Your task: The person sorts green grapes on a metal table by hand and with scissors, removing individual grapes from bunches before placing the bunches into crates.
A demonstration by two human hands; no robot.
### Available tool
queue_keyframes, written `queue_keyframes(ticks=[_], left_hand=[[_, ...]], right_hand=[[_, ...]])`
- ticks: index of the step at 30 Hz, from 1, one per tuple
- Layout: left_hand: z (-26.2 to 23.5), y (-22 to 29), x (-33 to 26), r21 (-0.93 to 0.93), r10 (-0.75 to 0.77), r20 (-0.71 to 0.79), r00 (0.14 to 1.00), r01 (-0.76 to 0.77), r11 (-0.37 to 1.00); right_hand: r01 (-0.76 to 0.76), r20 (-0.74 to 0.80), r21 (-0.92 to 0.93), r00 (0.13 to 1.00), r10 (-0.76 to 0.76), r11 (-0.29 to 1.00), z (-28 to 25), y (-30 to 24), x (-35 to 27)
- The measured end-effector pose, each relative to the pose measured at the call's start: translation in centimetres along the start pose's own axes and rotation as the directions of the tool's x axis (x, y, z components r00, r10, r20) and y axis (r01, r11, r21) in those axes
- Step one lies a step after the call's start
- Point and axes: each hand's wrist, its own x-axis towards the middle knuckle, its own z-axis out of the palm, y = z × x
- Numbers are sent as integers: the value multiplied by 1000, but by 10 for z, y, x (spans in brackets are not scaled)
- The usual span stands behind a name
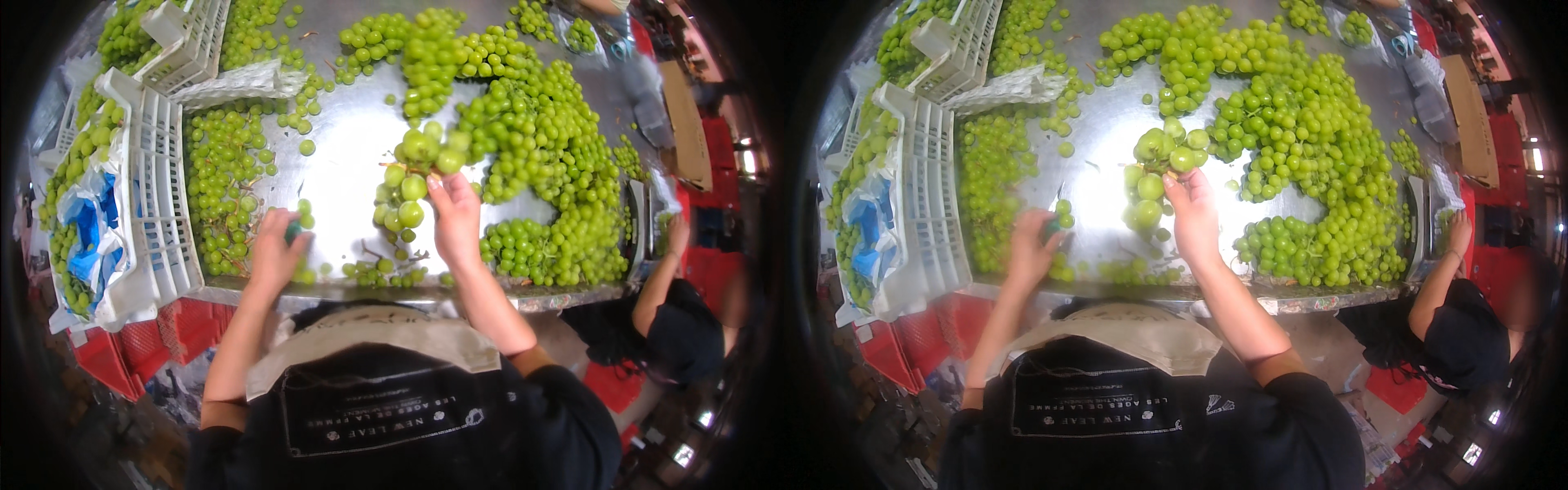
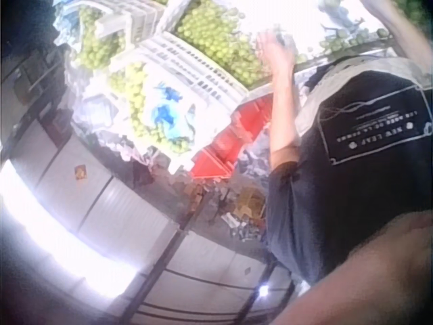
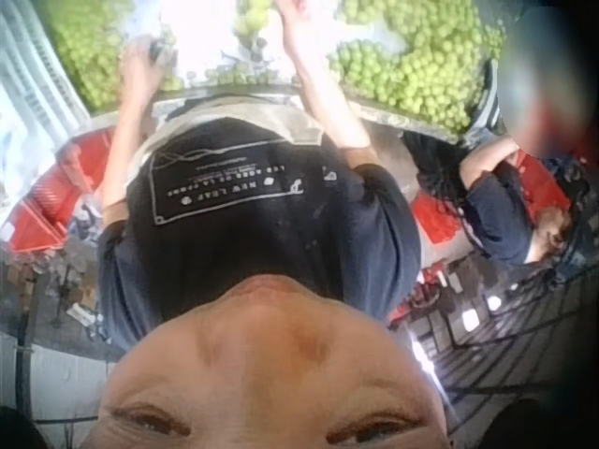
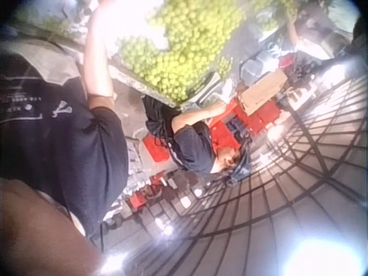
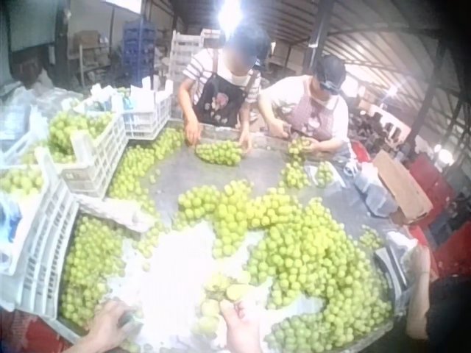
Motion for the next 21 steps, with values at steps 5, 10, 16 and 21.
queue_keyframes(ticks=[5, 10, 16, 21], left_hand=[[4, 45, 21, -541, -85, 122, 989, 138, 830], [13, 57, 40, -707, -131, 288, 949, 303, 640], [3, 6, 20, -71, -163, 95, 982, 170, 983], [-16, -8, -4, 167, -291, 174, 941, 263, 950]], right_hand=[[22, 65, -263, 998, -5, 964, 11, -5, -10], [296, 304, -582, 943, -135, 758, 14, 3, -5], [456, 417, -745, 888, -193, 487, 2, 61, 18], [617, 517, -695, 786, -340, 369, -12, 75, 22]])
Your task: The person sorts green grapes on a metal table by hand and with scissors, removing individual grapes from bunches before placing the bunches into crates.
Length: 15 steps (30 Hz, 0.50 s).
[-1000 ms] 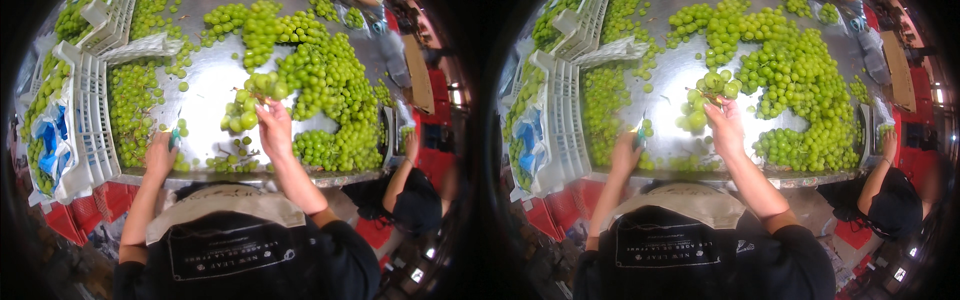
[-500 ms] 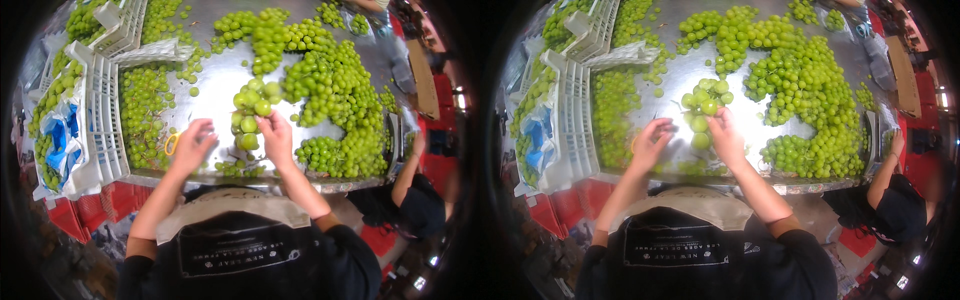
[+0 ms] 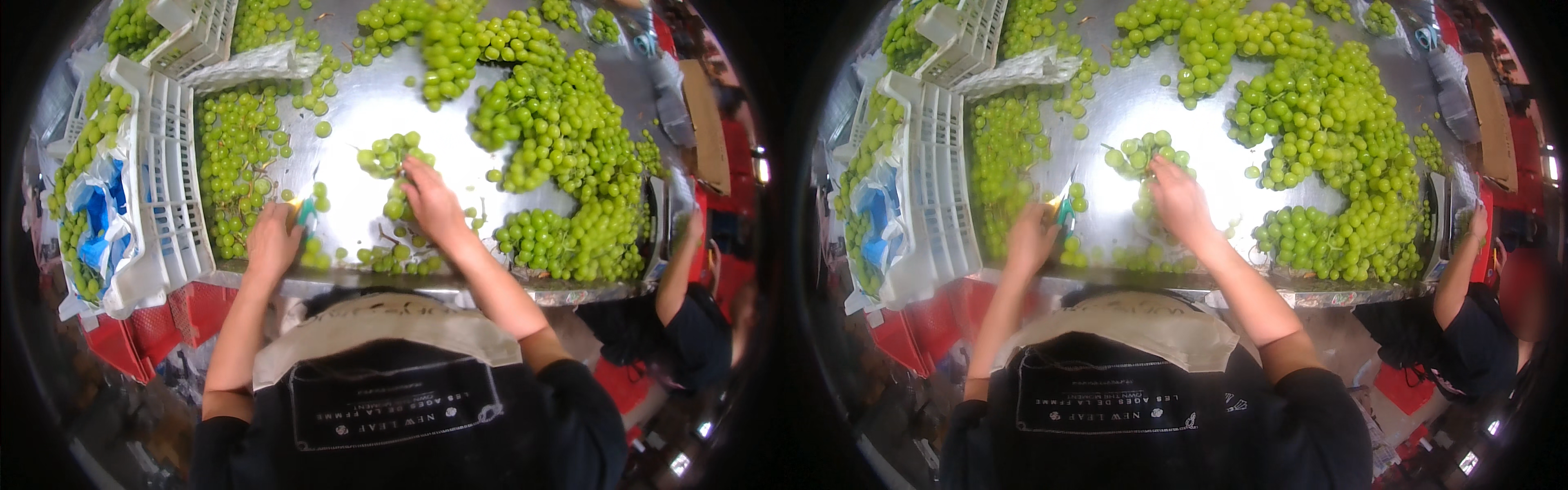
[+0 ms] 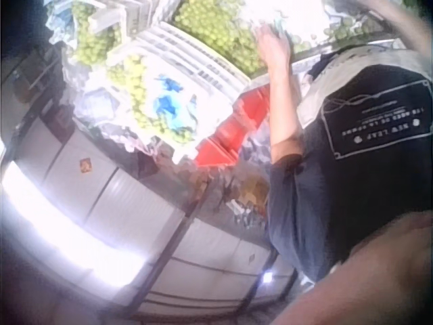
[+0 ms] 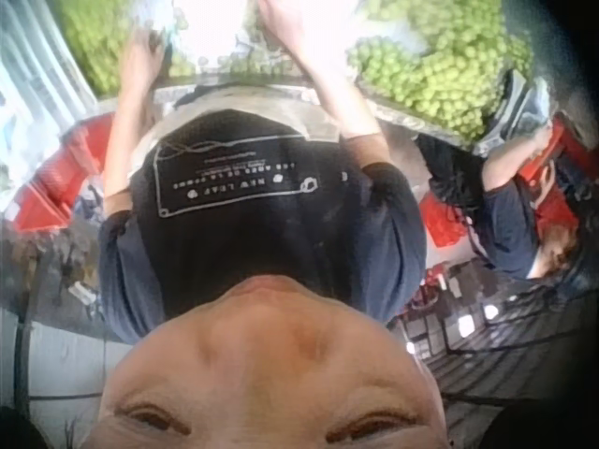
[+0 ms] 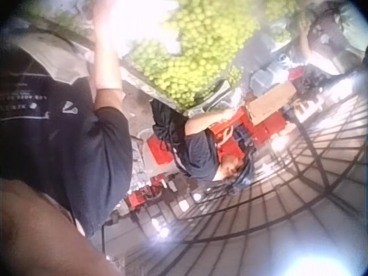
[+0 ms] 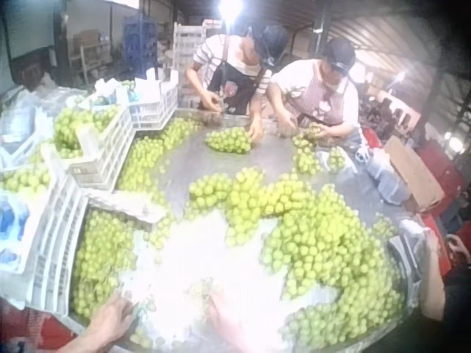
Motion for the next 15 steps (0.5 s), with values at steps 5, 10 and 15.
queue_keyframes(ticks=[5, 10, 15], left_hand=[[14, -14, -9, 80, -49, 29, 998, 46, 996], [22, -21, -2, -18, -63, -42, 997, 62, 998], [4, -13, 8, -63, -125, 8, 992, 125, 990]], right_hand=[[-118, 51, -50, 991, 121, 992, -40, -9, -4], [-188, 183, -81, 963, 200, 979, -39, -19, -23], [-127, 220, -175, 962, 165, 976, -25, -34, -16]])
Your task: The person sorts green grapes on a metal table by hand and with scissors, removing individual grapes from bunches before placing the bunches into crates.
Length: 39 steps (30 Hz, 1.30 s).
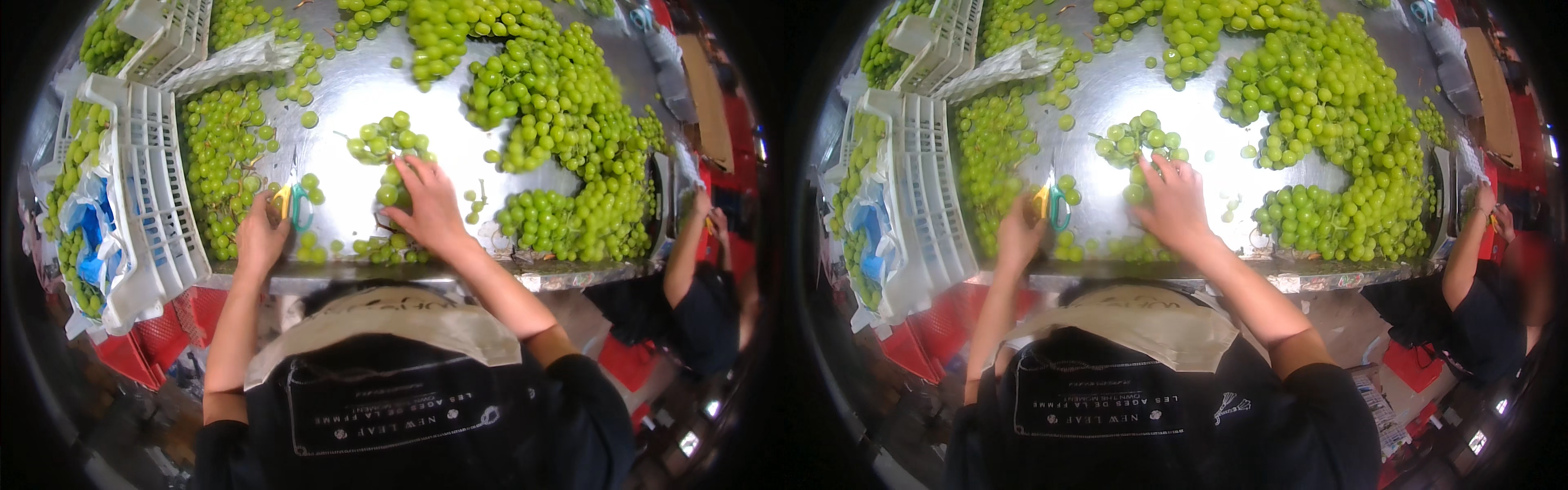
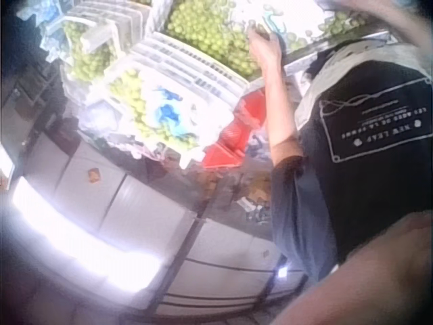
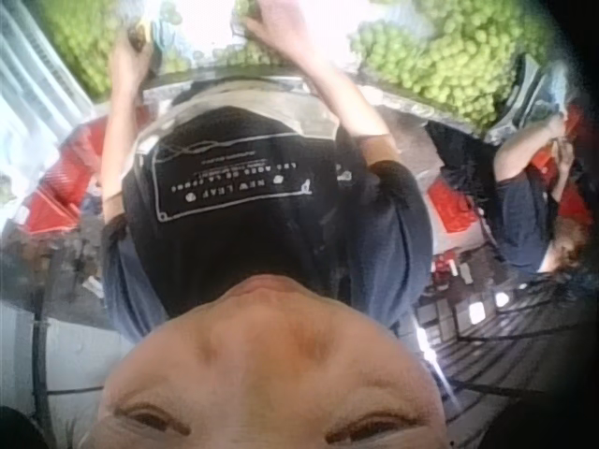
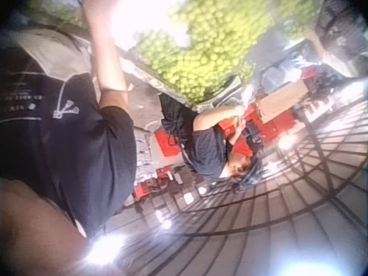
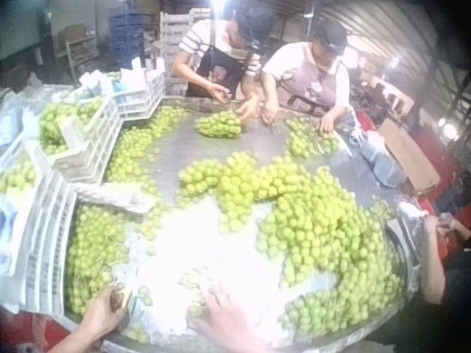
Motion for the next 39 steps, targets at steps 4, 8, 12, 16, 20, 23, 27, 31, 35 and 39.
queue_keyframes(ticks=[4, 8, 12, 16, 20, 23, 27, 31, 35, 39], left_hand=[[12, 5, 1, 220, 97, -58, 994, -82, 972], [13, 4, 5, 314, -1, -26, 1000, 10, 949], [-1, -15, 10, 10, -43, 81, 996, 43, 999], [-5, -4, 4, 8, -23, 89, 996, 22, 1000], [9, 7, 2, 294, 34, -14, 999, -29, 955], [10, 11, 7, 267, -19, 17, 1000, 14, 964], [-12, -12, 12, -344, -8, 228, 974, 88, 935], [-25, 13, -6, -697, 145, 401, 904, 199, 689], [-19, 57, -22, -684, 169, 555, 814, 331, 650], [-4, 81, -19, -625, 162, 585, 795, 314, 715]], right_hand=[[81, -1, -23, 997, -81, 996, 9, -3, -4], [154, 16, -28, 988, -154, 988, 15, 5, -11], [172, 57, 25, 983, -174, 985, 8, 10, -21], [211, 80, -22, 975, -208, 977, 9, 7, -27], [254, 144, -103, 960, -239, 962, 13, 1, -32], [242, 165, -86, 960, -225, 966, 11, 2, -32], [219, 176, -45, 962, -208, 975, 8, 5, -35], [226, 137, 45, 963, -231, 973, 7, 10, -35], [120, -12, 281, 993, -121, 952, 1, 24, -36], [-5, -100, 212, 995, 27, 977, -8, 25, -31]])
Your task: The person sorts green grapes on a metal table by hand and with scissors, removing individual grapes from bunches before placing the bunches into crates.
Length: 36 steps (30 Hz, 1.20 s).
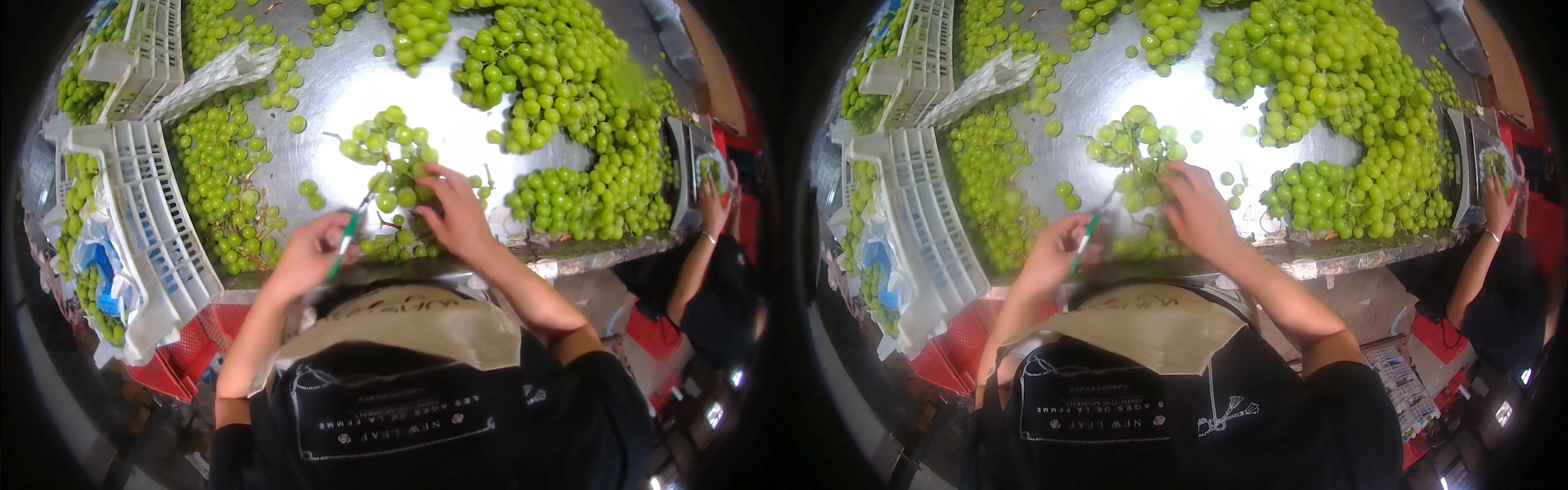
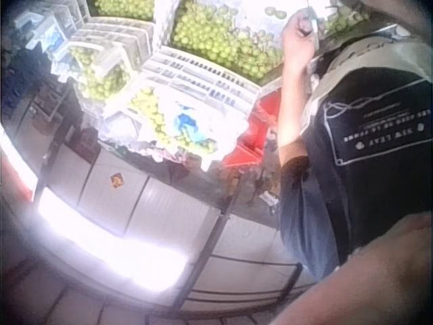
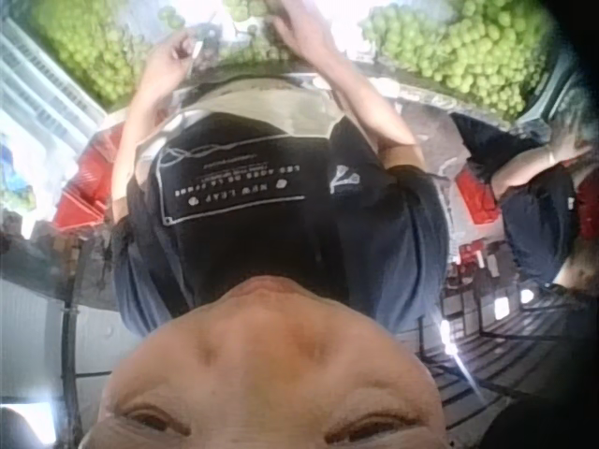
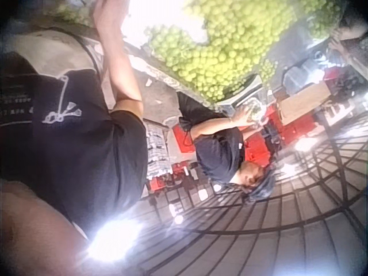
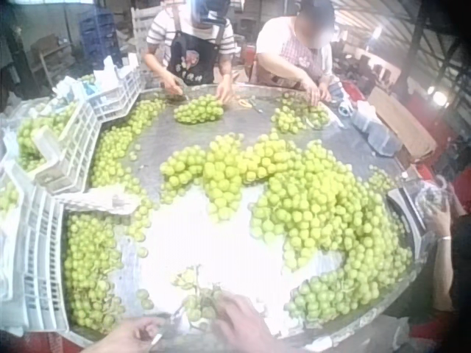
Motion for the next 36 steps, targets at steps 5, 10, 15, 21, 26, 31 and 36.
queue_keyframes(ticks=[5, 10, 15, 21, 26, 31, 36], left_hand=[[-2, 8, 9, 158, -79, 120, 990, 60, 986], [6, 23, 23, 230, -107, 160, 981, 68, 971], [12, 33, 36, 306, -122, 151, 981, 71, 949], [15, 28, 40, 332, -66, 111, 992, 26, 943], [16, 16, 39, 185, -61, 90, 994, 44, 982], [17, 16, 37, 119, -86, 76, 993, 77, 990], [14, 6, 38, 41, -74, 84, 994, 70, 997]], right_hand=[[-24, -45, -48, 999, 21, 999, -2, -1, 11], [-95, -75, -47, 993, 91, 994, 2, 0, 15], [-147, -28, -42, 989, 145, 988, 3, 3, 10], [-173, -14, 18, 985, 173, 985, 5, 8, 8], [-218, 7, 45, 976, 218, 975, 8, 11, 9], [-238, 21, 45, 971, 237, 970, 7, 15, 10], [-44, -35, -151, 999, 39, 988, -6, -4, 21]])
